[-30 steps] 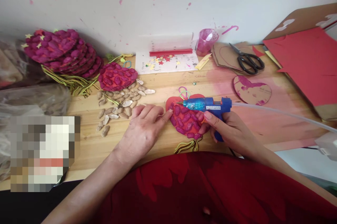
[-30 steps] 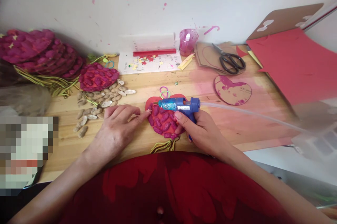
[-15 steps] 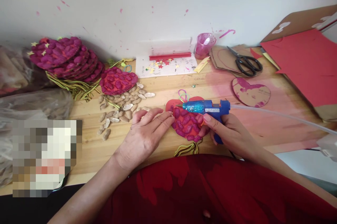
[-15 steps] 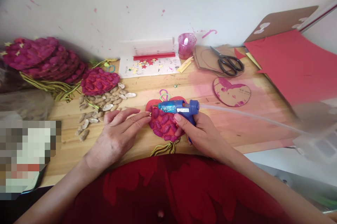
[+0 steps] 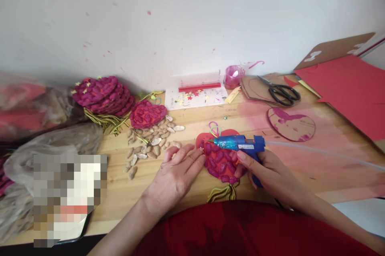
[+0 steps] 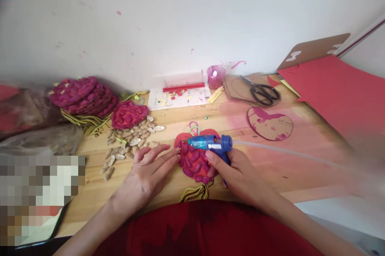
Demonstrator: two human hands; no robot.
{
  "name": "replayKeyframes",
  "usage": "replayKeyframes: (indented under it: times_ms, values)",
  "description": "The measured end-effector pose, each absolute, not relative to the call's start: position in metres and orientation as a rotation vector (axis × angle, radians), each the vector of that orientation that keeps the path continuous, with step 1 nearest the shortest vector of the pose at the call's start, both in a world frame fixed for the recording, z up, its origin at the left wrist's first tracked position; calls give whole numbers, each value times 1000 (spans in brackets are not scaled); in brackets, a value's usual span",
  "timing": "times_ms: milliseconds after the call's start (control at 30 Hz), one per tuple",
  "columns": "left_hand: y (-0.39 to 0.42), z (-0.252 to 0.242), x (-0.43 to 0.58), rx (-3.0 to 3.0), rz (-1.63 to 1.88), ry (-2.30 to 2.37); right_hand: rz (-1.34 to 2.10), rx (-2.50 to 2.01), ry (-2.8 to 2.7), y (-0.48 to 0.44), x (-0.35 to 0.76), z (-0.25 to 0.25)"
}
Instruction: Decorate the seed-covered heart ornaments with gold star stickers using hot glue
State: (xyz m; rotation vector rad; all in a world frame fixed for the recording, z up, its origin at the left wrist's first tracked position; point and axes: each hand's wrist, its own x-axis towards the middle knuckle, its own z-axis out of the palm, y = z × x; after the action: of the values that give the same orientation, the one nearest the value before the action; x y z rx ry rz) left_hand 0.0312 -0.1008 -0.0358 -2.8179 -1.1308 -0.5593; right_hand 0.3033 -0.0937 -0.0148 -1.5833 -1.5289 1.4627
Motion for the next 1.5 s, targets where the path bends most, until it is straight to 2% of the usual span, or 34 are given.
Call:
replayKeyframes:
  times_ms: [400,567,900,1033,1233,1500]
  values:
    - [-100,-37,34,-2843,-501,-1147,1469,-1379,-1239,-86,315,-21]
    - [-95,-29,36,-2928,-626,-1318,1466,-1246,-1037,-79,321,-28]
    - [4,-9,10,-2556,-940,-1592,1492,-1358,-1027,-79,319,-32]
    - [49,-16,0,-2409,-786,-1720,1484,-1409,-1041,-78,319,-31]
    - [83,-27,-1,-2352,-292,-1712,1500,-1451,-1069,-79,323,-39]
    - [91,-32,-4,-2376,-176,-1680,1511,-1454,-1025,-81,322,-37]
